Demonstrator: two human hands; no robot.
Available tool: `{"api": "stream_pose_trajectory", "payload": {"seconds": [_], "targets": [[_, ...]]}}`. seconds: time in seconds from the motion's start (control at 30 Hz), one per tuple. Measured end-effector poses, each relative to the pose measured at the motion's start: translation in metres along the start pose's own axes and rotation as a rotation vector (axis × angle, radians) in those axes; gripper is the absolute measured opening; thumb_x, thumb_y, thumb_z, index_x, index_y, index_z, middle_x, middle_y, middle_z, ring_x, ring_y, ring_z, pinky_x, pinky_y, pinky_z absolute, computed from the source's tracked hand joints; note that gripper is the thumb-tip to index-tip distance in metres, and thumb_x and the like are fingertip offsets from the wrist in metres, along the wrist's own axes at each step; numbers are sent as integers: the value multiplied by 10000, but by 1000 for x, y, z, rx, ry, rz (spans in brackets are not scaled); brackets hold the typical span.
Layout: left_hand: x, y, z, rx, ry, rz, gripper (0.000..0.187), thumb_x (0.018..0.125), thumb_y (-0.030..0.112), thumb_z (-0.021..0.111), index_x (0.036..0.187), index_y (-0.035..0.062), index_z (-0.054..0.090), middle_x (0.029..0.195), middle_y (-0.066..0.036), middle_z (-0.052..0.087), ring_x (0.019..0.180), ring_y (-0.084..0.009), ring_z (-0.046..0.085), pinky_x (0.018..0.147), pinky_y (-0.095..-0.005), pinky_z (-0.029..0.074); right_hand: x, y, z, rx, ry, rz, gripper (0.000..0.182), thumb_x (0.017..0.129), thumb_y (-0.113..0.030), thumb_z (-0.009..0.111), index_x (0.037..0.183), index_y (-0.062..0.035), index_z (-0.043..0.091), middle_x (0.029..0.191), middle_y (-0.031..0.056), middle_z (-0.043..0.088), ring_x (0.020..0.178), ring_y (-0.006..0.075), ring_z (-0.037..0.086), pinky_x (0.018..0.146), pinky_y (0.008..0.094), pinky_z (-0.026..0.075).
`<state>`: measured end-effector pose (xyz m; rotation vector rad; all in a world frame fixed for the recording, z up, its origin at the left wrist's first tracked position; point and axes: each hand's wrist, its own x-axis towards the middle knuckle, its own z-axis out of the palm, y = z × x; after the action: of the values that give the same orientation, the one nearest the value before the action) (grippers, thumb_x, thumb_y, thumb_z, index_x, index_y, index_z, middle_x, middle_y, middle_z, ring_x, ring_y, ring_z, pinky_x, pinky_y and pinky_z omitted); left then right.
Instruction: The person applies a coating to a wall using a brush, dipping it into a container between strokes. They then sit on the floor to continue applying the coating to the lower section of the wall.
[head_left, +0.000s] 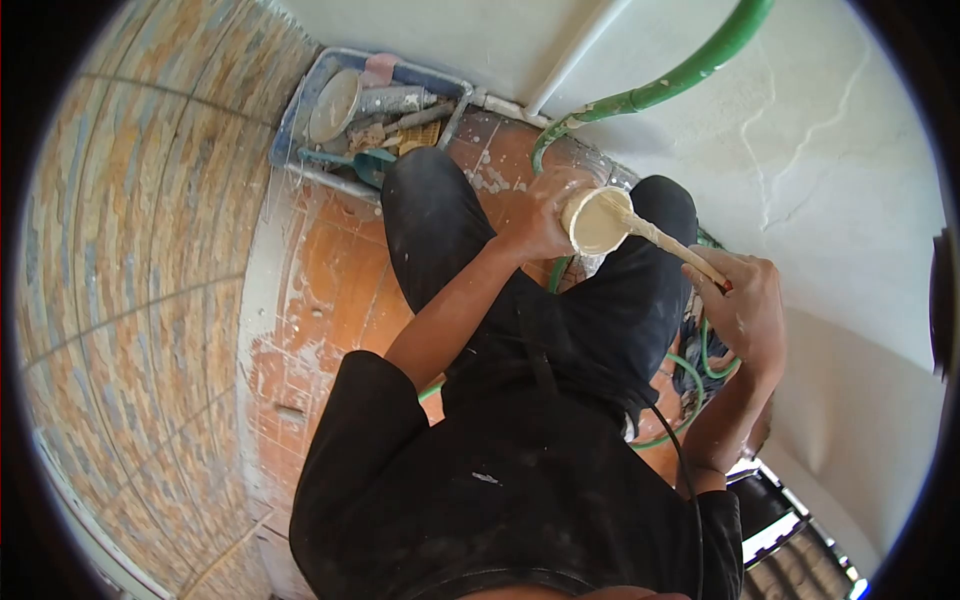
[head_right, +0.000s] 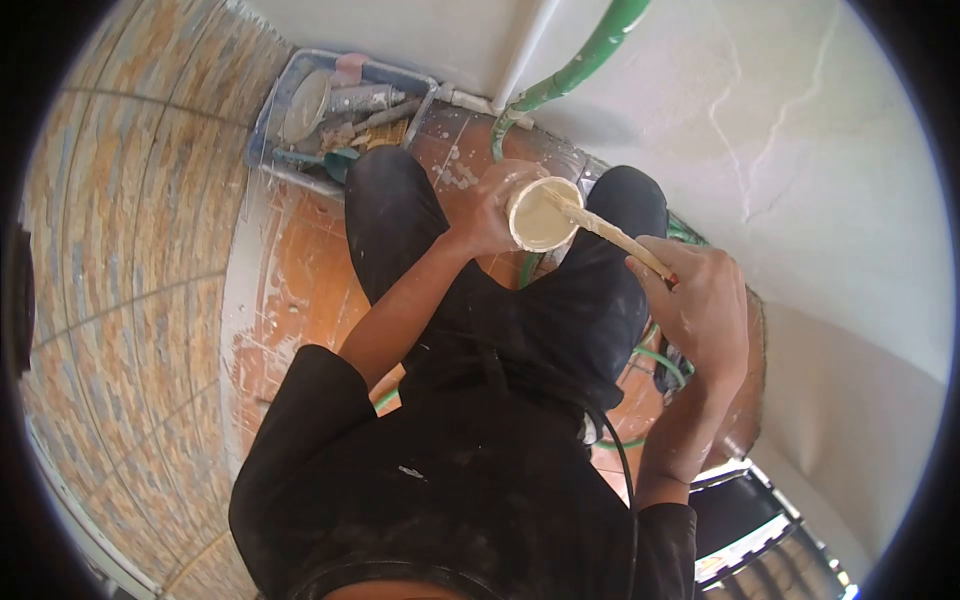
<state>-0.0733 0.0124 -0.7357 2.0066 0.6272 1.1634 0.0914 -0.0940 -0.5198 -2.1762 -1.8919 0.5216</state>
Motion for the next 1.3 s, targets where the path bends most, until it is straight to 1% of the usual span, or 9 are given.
{"api": "stream_pose_trajectory", "payload": {"seconds": [0.07,0.23,0.3,0.43,0.57,0.77,1.0,1.17,1.3], "targets": [[-5,0,4,-23,-6,-42,645,497,228,824,1056,58,552,1069,-97,558,1044,-300,507,896,-415,395,6,-6,3,-102,-5,-79,175,725,-142,648,882,-64,658,610,121,568,539,264,549,538,338,413],[-10,7,4,-6,-78,-117,678,498,257,815,1093,77,547,1102,-100,539,1074,-302,484,923,-438,368,34,-22,26,-666,-50,-620,38,731,-70,541,700,-49,534,546,61,501,531,195,534,567,308,401],[-6,11,8,-1,-5,-72,601,491,208,823,1015,55,569,1019,-106,581,963,-285,551,829,-379,437,44,-28,26,-718,-104,-676,75,712,-45,513,642,-66,495,542,53,513,533,183,547,578,300,405],[-9,6,23,-44,-38,-194,694,482,291,825,1086,75,558,1076,-106,545,1058,-299,492,911,-436,376,53,-24,22,-762,-215,-603,126,722,-67,528,599,-78,500,537,72,510,521,227,542,550,322,404],[1,6,22,-160,35,-144,656,461,255,837,1036,67,585,1049,-110,561,1032,-295,509,893,-407,397,54,-18,12,-671,-256,-425,186,744,-119,571,577,-56,521,551,130,520,536,284,539,531,385,404],[-3,1,18,-98,66,-53,616,461,225,843,998,51,599,1027,-103,572,1006,-291,524,872,-392,413,64,-5,6,-475,-265,-427,217,735,-175,616,597,-16,563,573,202,528,583,327,539,560,425,405],[-5,-2,15,-27,196,8,573,470,257,844,951,67,597,993,-80,578,957,-272,537,826,-380,436,66,7,15,-311,-284,-308,318,755,-219,576,572,40,556,536,225,490,528,360,491,536,445,362],[0,-5,16,5,226,41,601,456,262,846,943,48,564,983,-92,572,936,-278,536,801,-393,447,69,-7,3,-258,-561,13,321,791,-250,527,633,20,598,600,223,543,589,393,531,568,450,403],[-5,-8,13,157,250,113,651,467,284,844,986,48,529,1011,-96,561,942,-292,527,812,-401,426,68,-1,13,-196,-546,-7,347,795,-261,517,628,35,588,584,240,528,564,394,523,562,447,403]]}}
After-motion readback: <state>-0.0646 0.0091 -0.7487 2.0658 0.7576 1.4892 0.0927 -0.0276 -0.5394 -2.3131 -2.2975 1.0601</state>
